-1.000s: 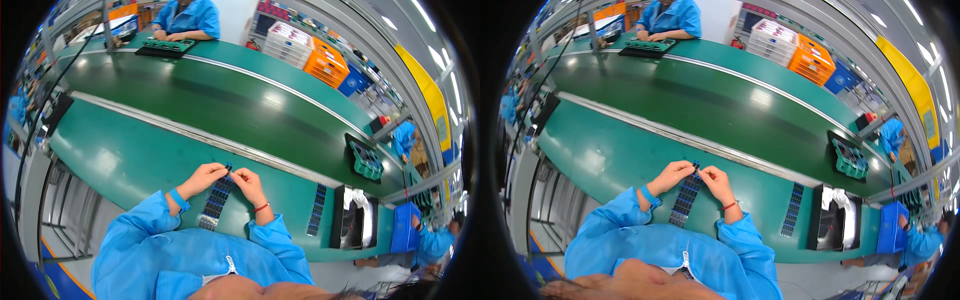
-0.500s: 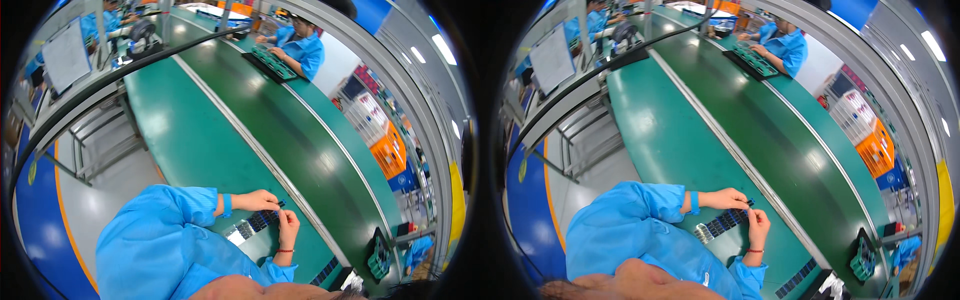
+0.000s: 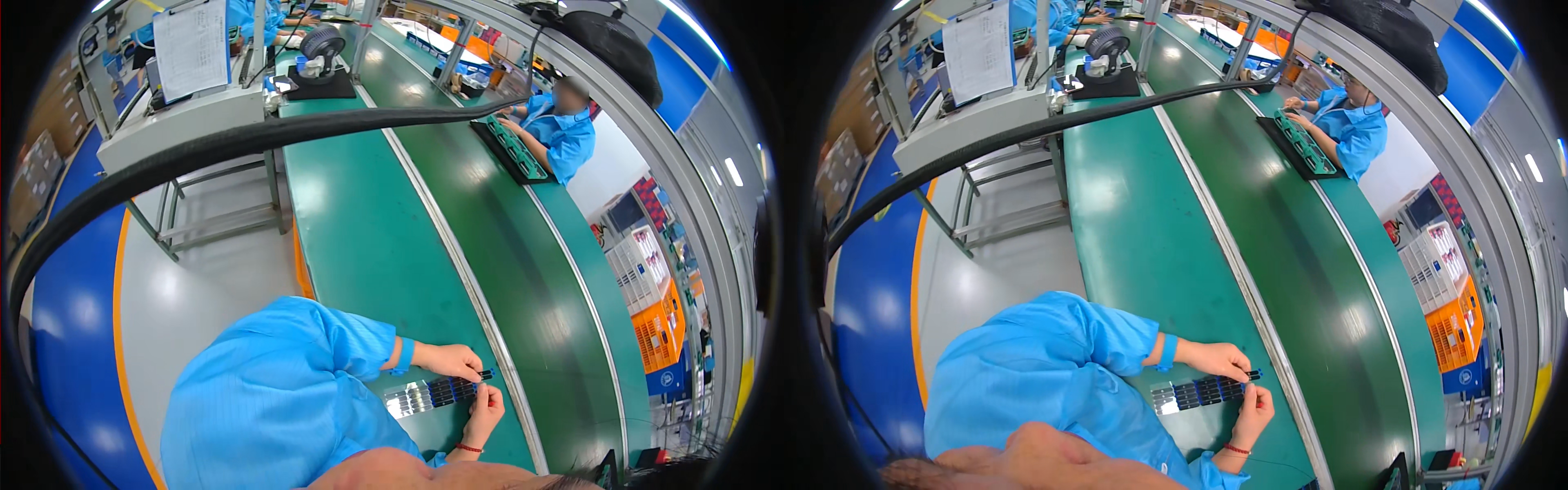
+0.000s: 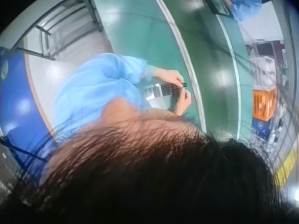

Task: Applying screen protectors or labels to handheld electronic devices on a conveyor belt assembly line.

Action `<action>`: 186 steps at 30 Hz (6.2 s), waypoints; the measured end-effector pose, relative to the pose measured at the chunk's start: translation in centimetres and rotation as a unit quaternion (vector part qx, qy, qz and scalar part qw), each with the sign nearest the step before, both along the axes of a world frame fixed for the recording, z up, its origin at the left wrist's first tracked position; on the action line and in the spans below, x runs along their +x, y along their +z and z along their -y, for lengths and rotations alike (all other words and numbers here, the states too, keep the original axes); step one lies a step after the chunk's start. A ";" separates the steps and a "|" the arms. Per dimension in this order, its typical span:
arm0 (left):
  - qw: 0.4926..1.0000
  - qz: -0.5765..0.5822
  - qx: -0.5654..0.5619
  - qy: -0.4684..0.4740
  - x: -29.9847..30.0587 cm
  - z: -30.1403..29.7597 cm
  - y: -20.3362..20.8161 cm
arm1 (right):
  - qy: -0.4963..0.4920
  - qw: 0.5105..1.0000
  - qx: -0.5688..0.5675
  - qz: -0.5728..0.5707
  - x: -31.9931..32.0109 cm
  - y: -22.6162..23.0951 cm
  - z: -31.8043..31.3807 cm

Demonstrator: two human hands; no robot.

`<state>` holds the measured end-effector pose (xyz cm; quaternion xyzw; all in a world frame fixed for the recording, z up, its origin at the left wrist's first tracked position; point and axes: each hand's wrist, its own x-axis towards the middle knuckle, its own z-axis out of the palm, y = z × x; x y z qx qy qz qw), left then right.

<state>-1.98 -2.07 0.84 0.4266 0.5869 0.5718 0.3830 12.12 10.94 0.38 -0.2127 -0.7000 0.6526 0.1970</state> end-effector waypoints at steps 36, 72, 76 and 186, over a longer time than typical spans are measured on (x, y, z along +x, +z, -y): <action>0.999 -0.014 -0.021 -0.023 -0.5 -0.9 -0.2 | 0.009 1.000 -0.015 -0.005 -0.5 0.2 -0.7; 1.000 -0.021 -0.020 -0.003 -0.3 -0.6 0.5 | 0.027 0.999 0.008 0.015 -0.2 0.5 -0.6; 1.000 -0.012 -0.024 -0.006 -0.4 -0.8 -0.1 | 0.025 1.000 0.006 0.016 -0.1 0.6 -0.7; 0.983 0.066 0.026 0.167 -5.4 5.6 4.0 | 0.063 0.984 -0.162 0.030 -4.9 5.0 -2.5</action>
